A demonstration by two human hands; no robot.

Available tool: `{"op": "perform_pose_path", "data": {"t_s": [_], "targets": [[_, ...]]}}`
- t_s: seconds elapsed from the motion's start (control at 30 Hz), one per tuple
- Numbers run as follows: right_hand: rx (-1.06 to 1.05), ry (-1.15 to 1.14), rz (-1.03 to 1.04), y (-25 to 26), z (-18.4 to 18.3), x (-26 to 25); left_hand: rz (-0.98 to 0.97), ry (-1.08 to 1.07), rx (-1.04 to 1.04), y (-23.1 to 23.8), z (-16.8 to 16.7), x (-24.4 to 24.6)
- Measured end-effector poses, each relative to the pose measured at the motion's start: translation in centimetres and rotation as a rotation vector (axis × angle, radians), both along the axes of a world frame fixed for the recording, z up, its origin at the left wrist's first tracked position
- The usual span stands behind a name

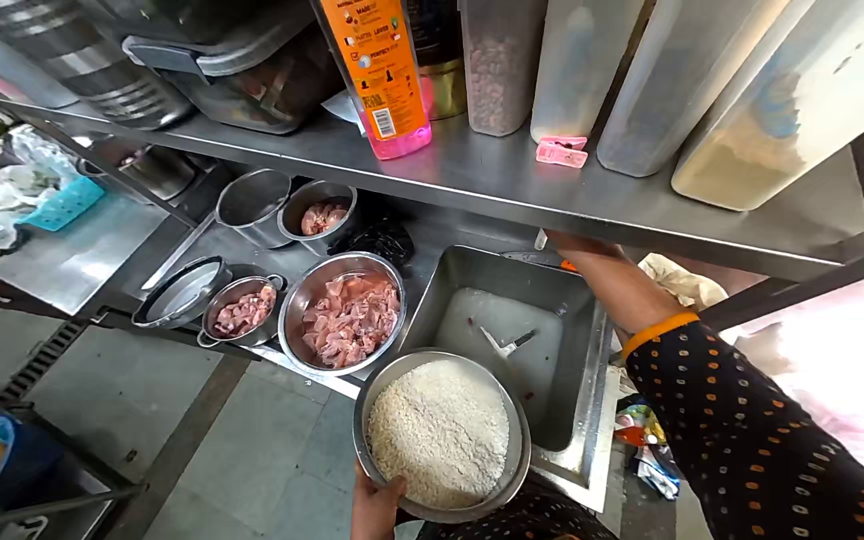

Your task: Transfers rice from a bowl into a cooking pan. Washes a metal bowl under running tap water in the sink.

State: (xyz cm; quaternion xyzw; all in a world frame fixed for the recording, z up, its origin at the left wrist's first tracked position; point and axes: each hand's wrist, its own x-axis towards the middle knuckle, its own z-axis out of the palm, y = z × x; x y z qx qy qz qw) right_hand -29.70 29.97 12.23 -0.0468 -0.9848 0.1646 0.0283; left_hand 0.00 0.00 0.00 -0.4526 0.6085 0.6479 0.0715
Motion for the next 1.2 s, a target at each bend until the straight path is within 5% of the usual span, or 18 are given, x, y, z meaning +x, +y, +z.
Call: {"op": "perform_pose_path", "data": {"t_s": [0.1, 0.17, 0.27, 0.33, 0.5, 0.8, 1.03, 1.2], "targets": [[0.133, 0.198, 0.156, 1.9, -5.3, 2.2, -0.012, 0.000, 0.005, -0.1, -0.1, 0.1], [0.089, 0.132, 0.339, 2.0, -8.8, 6.2, -0.012, -0.001, 0.006, -0.3, -0.3, 0.1], [-0.182, -0.479, 0.587, 2.3, -16.9, 14.3, -0.018, -0.009, 0.008, -0.3, -0.3, -0.1], [-0.331, -0.664, 0.697, 2.7, -21.8, 19.3, -0.027, -0.012, 0.006, -0.4, -0.2, -0.2], [-0.764, -0.526, 0.561, 0.8, -26.9, 25.8, -0.065, -0.019, -0.023, 0.3, 0.3, -0.7], [-0.768, -0.079, 0.304, -1.5, -25.8, 28.7, -0.157, -0.001, 0.075, -2.1, 0.1, -1.0], [-0.519, 0.167, 0.281, -4.2, -16.1, 28.3, -0.174, 0.265, 0.324, -7.7, -0.7, -0.6], [-0.355, 0.318, 0.426, -13.6, -8.7, 27.0, -0.130, 0.494, 0.506, -17.8, -0.3, 0.7]]}}
